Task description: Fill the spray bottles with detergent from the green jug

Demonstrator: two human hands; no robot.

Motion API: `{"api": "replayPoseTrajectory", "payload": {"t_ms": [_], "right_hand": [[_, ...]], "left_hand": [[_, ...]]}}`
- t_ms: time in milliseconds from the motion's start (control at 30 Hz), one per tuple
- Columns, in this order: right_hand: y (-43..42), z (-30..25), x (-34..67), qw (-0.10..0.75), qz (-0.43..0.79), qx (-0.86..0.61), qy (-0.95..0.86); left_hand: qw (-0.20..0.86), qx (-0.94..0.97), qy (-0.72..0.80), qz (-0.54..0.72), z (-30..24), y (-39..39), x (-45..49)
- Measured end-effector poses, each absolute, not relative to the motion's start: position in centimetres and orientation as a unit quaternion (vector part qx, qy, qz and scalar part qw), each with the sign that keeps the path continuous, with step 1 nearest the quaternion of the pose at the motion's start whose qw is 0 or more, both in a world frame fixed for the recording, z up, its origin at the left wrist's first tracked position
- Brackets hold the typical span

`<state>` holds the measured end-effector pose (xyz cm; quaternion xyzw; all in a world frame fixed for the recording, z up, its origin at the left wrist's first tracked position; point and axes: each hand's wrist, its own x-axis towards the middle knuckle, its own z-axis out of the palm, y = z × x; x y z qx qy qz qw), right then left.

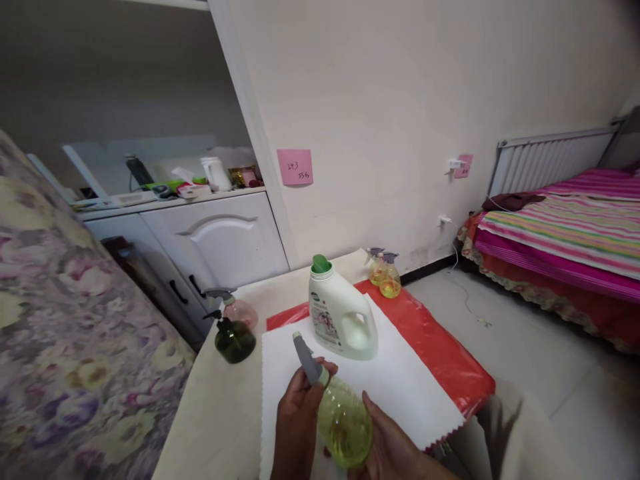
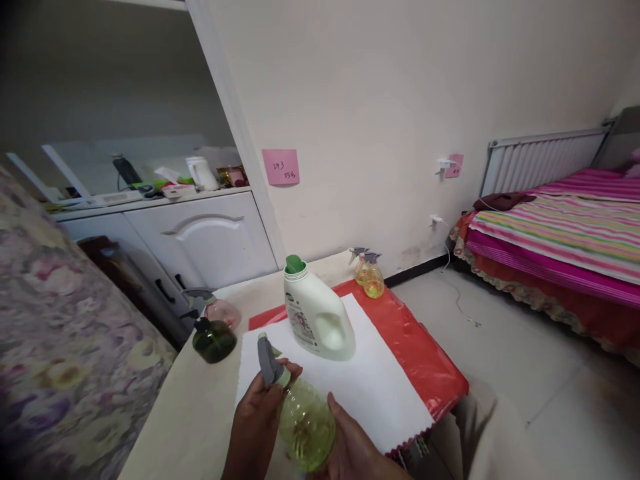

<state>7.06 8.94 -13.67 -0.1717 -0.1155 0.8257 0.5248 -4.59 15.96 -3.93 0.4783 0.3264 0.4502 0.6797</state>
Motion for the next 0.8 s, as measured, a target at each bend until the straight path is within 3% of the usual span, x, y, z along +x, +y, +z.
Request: {"api": "replayPoseTrajectory", "payload": {"t_ms": [167, 400, 567, 800], "right_hand": [[9.0, -15.4, 7.2, 0.6, 0.772, -0.159, -0.135], [8.6, -13.4, 6.7, 0.544, 0.81, -0.198, -0.099], [8.0, -13.3, 7.3, 0.607, 0.77, -0.166, -0.106], [7.6, -12.9, 7.2, 0.536, 0.806, -0.219, -0.118]], "left_hand": [[0.657, 0.49, 0.34, 0.462, -4.2, 16.0, -4.7], [0.662, 0.512, 0.337, 0.431, -4.3, 15.9, -4.7], [0.654, 0.482, 0.338, 0.476, -4.4, 15.6, -4.3], [0.677, 0.502, 0.295, 0.45, -4.3, 15.6, -4.8]]}}
